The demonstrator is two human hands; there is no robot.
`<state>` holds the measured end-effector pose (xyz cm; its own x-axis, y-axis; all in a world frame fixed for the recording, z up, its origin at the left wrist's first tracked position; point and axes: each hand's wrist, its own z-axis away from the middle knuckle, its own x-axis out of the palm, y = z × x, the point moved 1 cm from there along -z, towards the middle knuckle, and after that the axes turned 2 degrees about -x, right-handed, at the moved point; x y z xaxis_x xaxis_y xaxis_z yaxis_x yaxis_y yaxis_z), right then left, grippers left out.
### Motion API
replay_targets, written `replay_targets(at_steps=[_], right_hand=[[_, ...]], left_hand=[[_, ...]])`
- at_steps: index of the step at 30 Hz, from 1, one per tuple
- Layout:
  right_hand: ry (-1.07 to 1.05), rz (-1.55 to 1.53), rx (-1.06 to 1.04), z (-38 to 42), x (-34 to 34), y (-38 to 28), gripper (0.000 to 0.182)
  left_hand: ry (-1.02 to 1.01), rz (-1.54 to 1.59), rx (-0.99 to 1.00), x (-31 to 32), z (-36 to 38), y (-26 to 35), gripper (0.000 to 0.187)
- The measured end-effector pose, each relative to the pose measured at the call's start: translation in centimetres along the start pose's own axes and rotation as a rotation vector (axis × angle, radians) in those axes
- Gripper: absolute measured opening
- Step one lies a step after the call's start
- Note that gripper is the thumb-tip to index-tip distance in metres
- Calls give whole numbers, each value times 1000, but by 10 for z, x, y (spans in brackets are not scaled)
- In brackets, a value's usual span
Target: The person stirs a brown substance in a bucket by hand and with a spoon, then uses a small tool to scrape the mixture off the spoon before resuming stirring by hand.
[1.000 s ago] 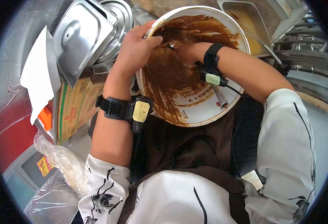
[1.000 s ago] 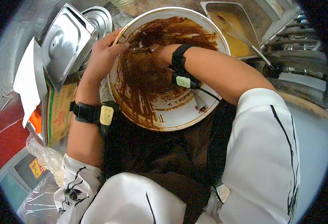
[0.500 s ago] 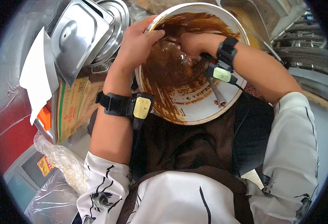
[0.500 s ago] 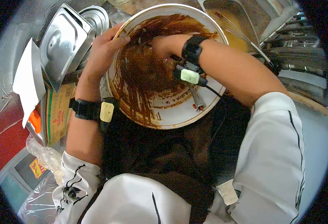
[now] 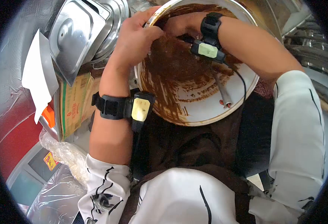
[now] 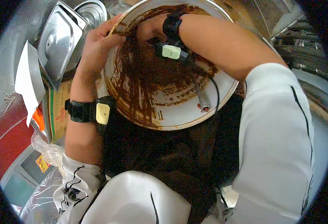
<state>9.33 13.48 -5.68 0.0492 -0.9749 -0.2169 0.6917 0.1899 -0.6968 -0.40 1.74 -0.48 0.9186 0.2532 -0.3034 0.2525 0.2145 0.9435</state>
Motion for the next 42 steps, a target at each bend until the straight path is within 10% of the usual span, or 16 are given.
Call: replay_targets(at_steps=[7, 9, 11, 20, 39, 42], right_hand=[[136, 259, -616, -26, 29, 18, 34], [-12, 65, -483, 3, 27, 0, 42], [-173, 529, -288, 8, 32, -9, 45], [-305, 625, -325, 32, 36, -14, 62], [-293, 946, -124, 32, 25, 16, 53], [16, 604, -14, 26, 19, 17, 39]], left_hand=[[-40, -97, 6, -9, 4, 3, 49], [-5, -210, 63, -11, 6, -2, 51], [-36, -158, -3, -16, 8, -10, 52], [26, -28, 27, -18, 16, -20, 45], [-18, -79, 17, -2, 6, -10, 50], [-3, -72, 38, 2, 6, -4, 49]])
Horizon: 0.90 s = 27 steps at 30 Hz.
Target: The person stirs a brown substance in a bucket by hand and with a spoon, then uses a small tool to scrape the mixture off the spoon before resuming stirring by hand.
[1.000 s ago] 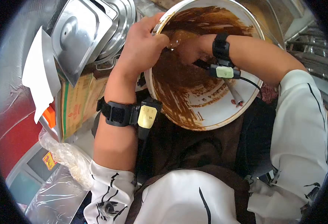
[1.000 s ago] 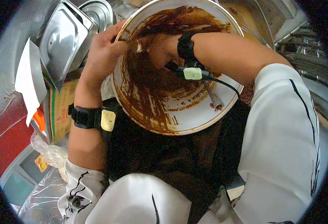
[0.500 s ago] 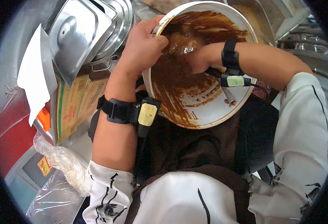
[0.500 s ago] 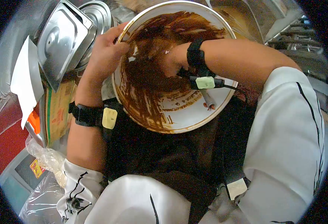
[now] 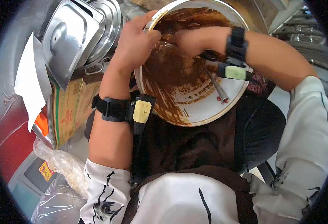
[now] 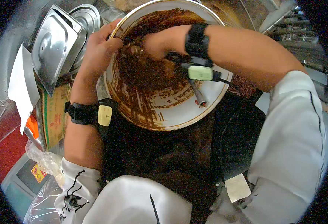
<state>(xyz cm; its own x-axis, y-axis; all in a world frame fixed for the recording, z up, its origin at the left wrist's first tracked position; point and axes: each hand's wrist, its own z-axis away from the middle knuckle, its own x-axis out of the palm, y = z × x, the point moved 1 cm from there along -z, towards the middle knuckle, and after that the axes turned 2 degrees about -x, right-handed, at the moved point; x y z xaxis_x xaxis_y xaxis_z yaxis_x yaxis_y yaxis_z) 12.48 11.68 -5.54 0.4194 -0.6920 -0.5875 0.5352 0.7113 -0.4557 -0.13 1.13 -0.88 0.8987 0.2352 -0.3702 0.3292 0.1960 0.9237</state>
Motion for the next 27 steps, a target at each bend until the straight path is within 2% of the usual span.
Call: replay_targets(at_steps=[1, 3, 4, 7, 8, 9, 11, 12, 15, 16, 17, 19, 20, 22, 26, 27], right_hand=[[4, -2, 0, -34, 9, 22, 39], [36, 303, -721, -91, 15, 43, 39], [176, 47, -319, -86, 22, 23, 25], [63, -10, -243, -37, -5, -20, 34], [-12, -262, -178, -20, -8, -27, 34], [-18, -267, -182, -30, 3, -17, 34], [387, 138, -666, -64, 18, 4, 29], [379, -43, -554, -53, 14, -5, 47], [260, 151, -465, -36, 13, -6, 38], [235, 56, -510, -36, 15, -9, 50], [230, 56, -510, -35, 14, -8, 50], [-256, 269, -198, -2, -10, -36, 57], [-261, 270, -196, -2, -8, -35, 57], [-197, 506, -395, 0, -2, -27, 60], [-82, 458, -518, 0, 16, -3, 58], [-275, 402, -379, -10, 25, 7, 60]], left_hand=[[24, -36, -2, 0, -2, 2, 48], [35, -42, 44, 3, -5, -3, 47], [47, -41, 81, 3, -6, -2, 47], [-15, 52, -14, 2, -3, 7, 46], [-16, 51, -28, 4, 2, 6, 46], [-18, 51, -10, 3, 4, 4, 46], [-6, 42, 24, -3, 1, 2, 46], [-1, 34, 52, -2, 1, 0, 45], [32, 55, 90, -1, 2, 0, 45], [3, 23, 57, -2, 3, 2, 45], [-27, -10, 28, -3, 2, 2, 45], [-18, 4, 25, -3, 2, -5, 45], [-8, 11, 17, -3, 2, -5, 45], [4, 24, 11, -4, 3, 0, 45], [15, -52, -61, -6, 5, 5, 45], [22, -78, -59, -5, 5, 5, 45]])
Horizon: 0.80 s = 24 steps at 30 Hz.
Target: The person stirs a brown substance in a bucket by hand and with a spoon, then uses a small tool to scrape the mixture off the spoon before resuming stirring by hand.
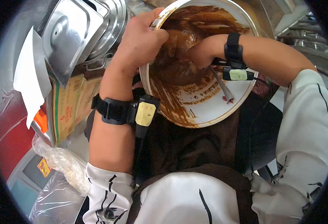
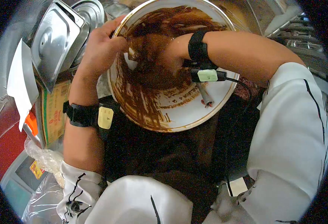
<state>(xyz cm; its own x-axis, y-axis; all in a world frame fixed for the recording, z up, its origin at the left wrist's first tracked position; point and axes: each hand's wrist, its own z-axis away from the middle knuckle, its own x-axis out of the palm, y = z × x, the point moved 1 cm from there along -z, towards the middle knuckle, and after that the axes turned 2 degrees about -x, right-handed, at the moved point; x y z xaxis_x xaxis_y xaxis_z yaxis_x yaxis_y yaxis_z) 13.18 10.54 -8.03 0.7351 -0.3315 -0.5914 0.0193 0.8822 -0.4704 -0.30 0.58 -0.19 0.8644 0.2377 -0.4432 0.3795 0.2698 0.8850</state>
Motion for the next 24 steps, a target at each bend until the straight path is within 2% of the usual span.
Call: replay_targets(at_steps=[1, 2, 6, 11, 13, 14, 16, 17, 18, 20, 22, 24], right_hand=[[-195, -112, 89, -2, 6, 5, 61], [-245, -102, 123, -2, 10, 10, 60], [-268, -40, 166, 6, 3, 11, 57], [-269, -3, 211, 24, -18, 6, 54], [-115, -25, 128, 33, -29, -6, 47], [-114, -24, 128, 35, -31, -13, 47], [181, -329, 177, 34, -37, -27, 42], [187, -328, 179, 12, -29, -17, 42], [255, -405, 163, -28, -11, 7, 34], [331, -477, 139, -81, -1, 28, 29], [465, 37, -12, -98, -9, 16, 28], [436, 142, -46, -76, -20, -4, 27]], left_hand=[[-4, 5, 3, 1, 0, 1, 45], [-8, 11, 10, 2, -1, 2, 45], [-16, -2, 68, 6, -5, 0, 47], [-25, 9, 47, 10, -9, 1, 48], [-41, 29, 25, 11, -9, 2, 48], [-29, 7, 21, 12, -10, 2, 49], [-17, -17, 20, 13, -10, 2, 49], [-10, -21, 57, 12, -10, 1, 49], [-2, -26, 99, 12, -12, 2, 50], [3, -55, 97, 13, -12, 2, 50], [5, -77, 71, 11, -12, -1, 50], [-48, 11, 61, 7, -13, -4, 50]])
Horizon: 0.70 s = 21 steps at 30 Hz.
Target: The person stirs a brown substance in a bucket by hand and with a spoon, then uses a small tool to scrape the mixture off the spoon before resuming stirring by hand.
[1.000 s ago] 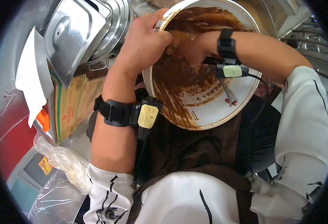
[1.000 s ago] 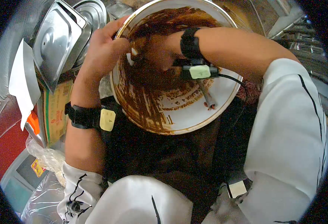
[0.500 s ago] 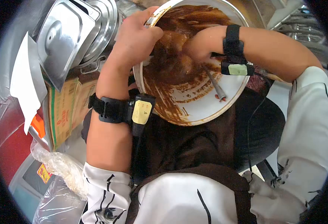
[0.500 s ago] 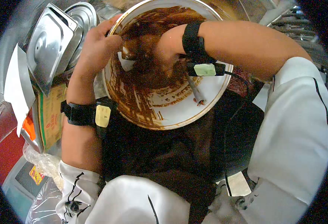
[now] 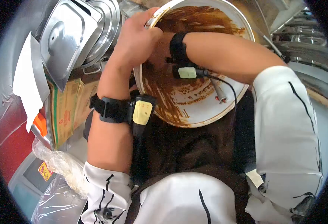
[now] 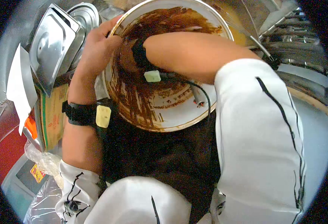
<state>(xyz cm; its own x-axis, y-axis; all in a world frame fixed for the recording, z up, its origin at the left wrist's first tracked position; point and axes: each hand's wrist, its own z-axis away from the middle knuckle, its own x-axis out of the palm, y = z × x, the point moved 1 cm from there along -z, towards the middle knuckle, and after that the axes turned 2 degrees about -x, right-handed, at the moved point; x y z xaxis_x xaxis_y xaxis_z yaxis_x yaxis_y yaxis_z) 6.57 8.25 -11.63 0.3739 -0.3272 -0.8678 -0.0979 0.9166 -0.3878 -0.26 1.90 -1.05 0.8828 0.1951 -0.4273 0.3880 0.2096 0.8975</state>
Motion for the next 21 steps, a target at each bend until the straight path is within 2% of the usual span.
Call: replay_targets(at_steps=[2, 4, 5, 8, 9, 10, 13, 14, 16, 17, 19, 21], right_hand=[[-13, 121, -49, 8, -15, -5, 27], [-24, 261, 23, 9, 13, 9, 28], [-60, -23, -37, -18, 68, 53, 33], [-52, 13, 121, 50, -29, -27, 38], [95, -337, -11, 24, 64, 28, 46], [85, -337, -12, 29, 62, 25, 46], [-439, -343, 203, 61, 35, 1, 48], [-443, -340, 209, 67, 36, 1, 48], [-308, -41, 62, 73, 36, -3, 41], [-310, -38, 67, 77, 34, 1, 41], [-674, -53, 157, 90, 8, -4, 34], [-611, -36, 161, 100, -7, -6, 32]], left_hand=[[-22, 99, -60, -2, 4, 4, 51], [5, -39, 16, -2, 9, 8, 52], [14, -38, 17, -4, 7, 8, 52], [51, -90, 16, -4, 6, 1, 53], [53, -110, -2, -4, 7, 2, 53], [57, -102, -6, -5, 8, 2, 53], [-13, 9, -39, -1, 5, 2, 45], [-9, 6, -7, 0, 3, 1, 45], [-7, 5, 27, 2, 2, 2, 45], [8, -25, 43, 3, 2, 3, 45], [15, -50, 65, 5, 2, 6, 45], [24, -55, 32, 4, 1, 9, 45]])
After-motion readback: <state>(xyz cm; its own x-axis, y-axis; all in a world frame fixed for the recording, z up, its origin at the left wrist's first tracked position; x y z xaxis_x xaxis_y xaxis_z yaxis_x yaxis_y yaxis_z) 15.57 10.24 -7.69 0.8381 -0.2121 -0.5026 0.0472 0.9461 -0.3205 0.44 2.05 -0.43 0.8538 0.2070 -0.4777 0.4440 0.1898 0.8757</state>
